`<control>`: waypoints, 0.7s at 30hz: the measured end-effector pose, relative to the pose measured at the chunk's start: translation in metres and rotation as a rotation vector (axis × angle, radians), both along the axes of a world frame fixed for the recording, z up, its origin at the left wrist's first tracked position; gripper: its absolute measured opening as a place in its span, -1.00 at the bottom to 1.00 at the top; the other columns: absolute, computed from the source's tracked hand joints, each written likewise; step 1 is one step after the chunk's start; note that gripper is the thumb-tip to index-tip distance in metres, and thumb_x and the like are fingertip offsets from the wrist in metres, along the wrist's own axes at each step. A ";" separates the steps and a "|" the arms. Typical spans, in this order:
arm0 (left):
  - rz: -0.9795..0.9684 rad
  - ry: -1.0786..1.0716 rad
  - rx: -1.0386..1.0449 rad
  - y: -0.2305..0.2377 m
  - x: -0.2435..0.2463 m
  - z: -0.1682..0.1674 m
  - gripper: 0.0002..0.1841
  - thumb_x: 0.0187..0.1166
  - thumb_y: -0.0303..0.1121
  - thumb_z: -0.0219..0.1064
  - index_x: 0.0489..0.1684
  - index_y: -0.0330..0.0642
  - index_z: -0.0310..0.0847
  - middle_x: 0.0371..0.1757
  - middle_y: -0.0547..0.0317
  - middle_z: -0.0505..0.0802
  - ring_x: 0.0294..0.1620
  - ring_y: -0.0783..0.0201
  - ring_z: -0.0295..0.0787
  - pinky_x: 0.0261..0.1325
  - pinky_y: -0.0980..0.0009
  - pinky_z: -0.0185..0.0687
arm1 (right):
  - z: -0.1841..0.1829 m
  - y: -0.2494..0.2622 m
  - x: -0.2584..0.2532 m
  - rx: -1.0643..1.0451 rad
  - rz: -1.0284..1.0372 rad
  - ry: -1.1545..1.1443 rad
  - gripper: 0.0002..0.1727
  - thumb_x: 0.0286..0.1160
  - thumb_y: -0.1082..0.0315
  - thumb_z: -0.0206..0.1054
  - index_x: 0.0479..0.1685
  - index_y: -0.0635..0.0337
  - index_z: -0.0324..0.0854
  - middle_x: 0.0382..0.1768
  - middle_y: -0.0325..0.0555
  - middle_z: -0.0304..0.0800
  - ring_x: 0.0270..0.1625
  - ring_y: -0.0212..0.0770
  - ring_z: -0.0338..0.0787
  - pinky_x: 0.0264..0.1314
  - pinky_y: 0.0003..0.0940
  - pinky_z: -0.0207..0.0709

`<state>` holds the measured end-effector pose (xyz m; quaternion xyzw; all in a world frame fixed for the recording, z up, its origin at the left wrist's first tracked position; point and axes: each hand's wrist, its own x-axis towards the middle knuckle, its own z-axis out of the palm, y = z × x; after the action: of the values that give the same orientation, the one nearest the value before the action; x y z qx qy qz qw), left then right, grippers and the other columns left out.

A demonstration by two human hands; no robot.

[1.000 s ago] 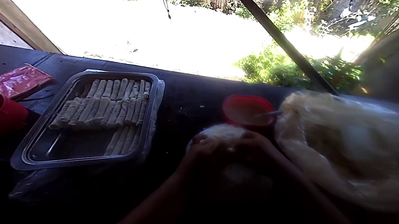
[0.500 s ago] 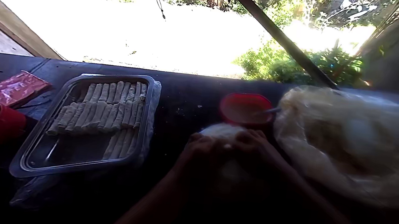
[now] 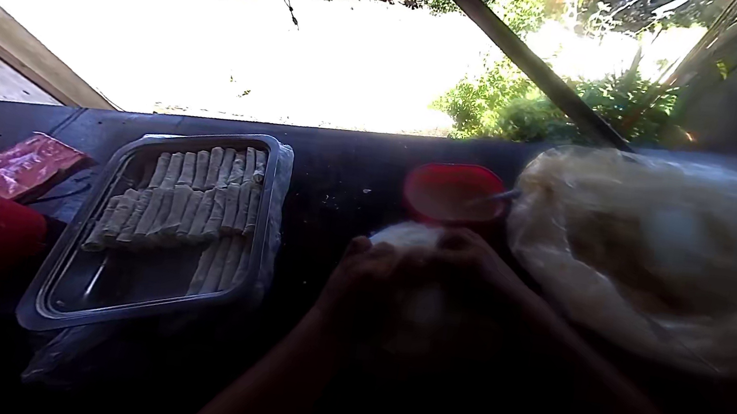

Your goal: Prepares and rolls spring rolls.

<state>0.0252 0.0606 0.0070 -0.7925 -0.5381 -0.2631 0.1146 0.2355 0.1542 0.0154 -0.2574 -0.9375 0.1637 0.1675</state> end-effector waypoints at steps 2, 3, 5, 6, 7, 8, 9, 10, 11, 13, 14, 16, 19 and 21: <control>0.013 0.017 -0.004 0.002 0.000 0.001 -0.72 0.84 -0.18 0.08 0.15 0.06 0.75 -0.33 0.27 0.90 -0.20 0.26 0.83 0.06 0.16 0.54 | -0.001 0.002 -0.001 -0.021 -0.028 0.028 -0.71 0.74 0.20 0.19 0.04 -0.07 0.87 -0.02 -0.22 0.86 0.19 -0.21 0.77 0.35 -0.18 0.59; 0.017 0.029 -0.011 0.002 0.001 0.001 -0.71 0.84 -0.18 0.08 0.16 0.07 0.75 -0.32 0.28 0.90 -0.18 0.26 0.84 0.08 0.15 0.53 | -0.001 0.003 -0.002 -0.032 -0.043 0.035 -0.71 0.74 0.18 0.19 0.05 -0.07 0.87 -0.04 -0.24 0.87 0.17 -0.23 0.78 0.34 -0.18 0.59; 0.018 0.060 -0.024 0.003 0.001 0.003 -0.71 0.84 -0.17 0.08 0.20 0.08 0.74 -0.27 0.28 0.91 -0.11 0.27 0.85 0.13 0.15 0.52 | 0.002 0.006 -0.004 -0.061 -0.063 0.036 -0.71 0.74 0.16 0.20 0.06 -0.01 0.84 -0.02 -0.22 0.89 0.17 -0.22 0.81 0.34 -0.16 0.61; 0.020 0.069 -0.025 0.003 0.002 0.004 -0.72 0.84 -0.19 0.08 0.20 0.07 0.74 -0.23 0.29 0.93 -0.07 0.27 0.86 0.14 0.15 0.53 | 0.003 0.007 -0.004 -0.085 -0.064 0.040 -0.71 0.74 0.15 0.20 0.08 0.03 0.82 0.00 -0.21 0.89 0.17 -0.23 0.81 0.34 -0.17 0.63; 0.026 0.069 -0.030 0.003 0.003 0.003 -0.72 0.84 -0.21 0.08 0.18 0.06 0.74 -0.18 0.29 0.94 -0.04 0.28 0.87 0.16 0.14 0.54 | 0.004 0.008 -0.004 -0.107 -0.062 0.046 -0.72 0.76 0.15 0.20 0.06 0.03 0.81 0.00 -0.21 0.89 0.17 -0.25 0.81 0.35 -0.21 0.64; 0.035 0.065 -0.040 0.003 0.003 0.002 -0.71 0.84 -0.22 0.06 0.18 0.05 0.75 -0.14 0.28 0.95 0.01 0.28 0.87 0.20 0.13 0.54 | 0.004 0.008 -0.004 -0.119 -0.054 0.060 -0.73 0.76 0.18 0.19 0.00 0.03 0.81 -0.01 -0.23 0.88 0.17 -0.28 0.81 0.35 -0.24 0.64; 0.046 0.065 -0.052 0.002 0.003 0.002 -0.70 0.85 -0.22 0.05 0.18 0.04 0.75 -0.07 0.29 0.96 0.08 0.29 0.87 0.27 0.12 0.54 | 0.004 0.008 -0.005 -0.117 -0.049 0.071 -0.74 0.76 0.20 0.19 -0.04 0.02 0.82 -0.03 -0.24 0.87 0.16 -0.30 0.81 0.34 -0.27 0.65; 0.055 0.070 -0.063 0.002 0.003 0.001 -0.69 0.85 -0.23 0.04 0.22 0.05 0.74 0.00 0.29 0.96 0.15 0.29 0.86 0.32 0.10 0.53 | 0.002 0.009 -0.005 -0.100 -0.046 0.079 -0.74 0.76 0.23 0.20 -0.06 0.02 0.83 -0.05 -0.23 0.85 0.13 -0.31 0.80 0.31 -0.29 0.66; 0.065 0.081 -0.071 0.002 0.003 0.000 -0.68 0.85 -0.24 0.03 0.27 0.05 0.73 0.07 0.29 0.95 0.23 0.28 0.85 0.39 0.08 0.52 | 0.001 0.008 -0.006 -0.072 -0.044 0.082 -0.75 0.75 0.26 0.20 -0.06 0.02 0.84 -0.05 -0.22 0.83 0.11 -0.31 0.80 0.30 -0.31 0.67; 0.074 0.100 -0.082 0.001 0.001 -0.002 -0.66 0.86 -0.23 0.01 0.34 0.05 0.70 0.16 0.28 0.94 0.35 0.25 0.81 0.46 0.05 0.50 | -0.003 0.007 -0.006 -0.005 -0.031 0.078 -0.75 0.75 0.28 0.20 -0.05 0.04 0.85 -0.01 -0.19 0.83 0.13 -0.27 0.79 0.30 -0.32 0.66; 0.075 0.101 -0.087 0.001 0.001 -0.003 -0.65 0.86 -0.24 0.01 0.35 0.04 0.70 0.17 0.27 0.94 0.39 0.22 0.79 0.49 0.03 0.48 | -0.004 0.007 -0.005 0.030 -0.017 0.072 -0.73 0.76 0.26 0.19 -0.04 0.06 0.85 0.00 -0.17 0.83 0.15 -0.25 0.79 0.31 -0.32 0.66; 0.072 0.096 -0.105 0.002 -0.001 -0.004 -0.64 0.85 -0.30 0.01 0.37 0.02 0.70 0.22 0.26 0.93 0.48 0.18 0.73 0.61 -0.01 0.41 | -0.004 0.007 -0.003 0.083 0.014 0.042 -0.68 0.79 0.17 0.14 0.01 0.05 0.84 0.06 -0.15 0.83 0.21 -0.22 0.78 0.34 -0.30 0.65; 0.063 0.106 -0.144 0.003 -0.003 -0.006 -0.60 0.83 -0.37 -0.03 0.46 -0.04 0.66 0.34 0.22 0.88 0.59 0.13 0.63 0.72 -0.05 0.29 | -0.002 0.007 -0.006 0.094 0.018 -0.005 -0.65 0.81 0.14 0.12 0.05 0.05 0.84 0.06 -0.13 0.81 0.20 -0.18 0.77 0.32 -0.29 0.66; 0.058 0.133 -0.183 0.006 -0.004 -0.005 -0.56 0.80 -0.39 -0.06 0.53 -0.05 0.61 0.44 0.20 0.82 0.65 0.12 0.57 0.75 -0.07 0.24 | 0.000 0.008 -0.008 0.073 0.012 -0.040 -0.65 0.81 0.18 0.12 0.05 0.07 0.84 0.05 -0.12 0.80 0.17 -0.16 0.77 0.29 -0.28 0.66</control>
<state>0.0215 0.0661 0.0020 -0.7993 -0.5740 -0.1563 0.0847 0.2272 0.1619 0.0151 -0.2488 -0.9475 0.1254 0.1568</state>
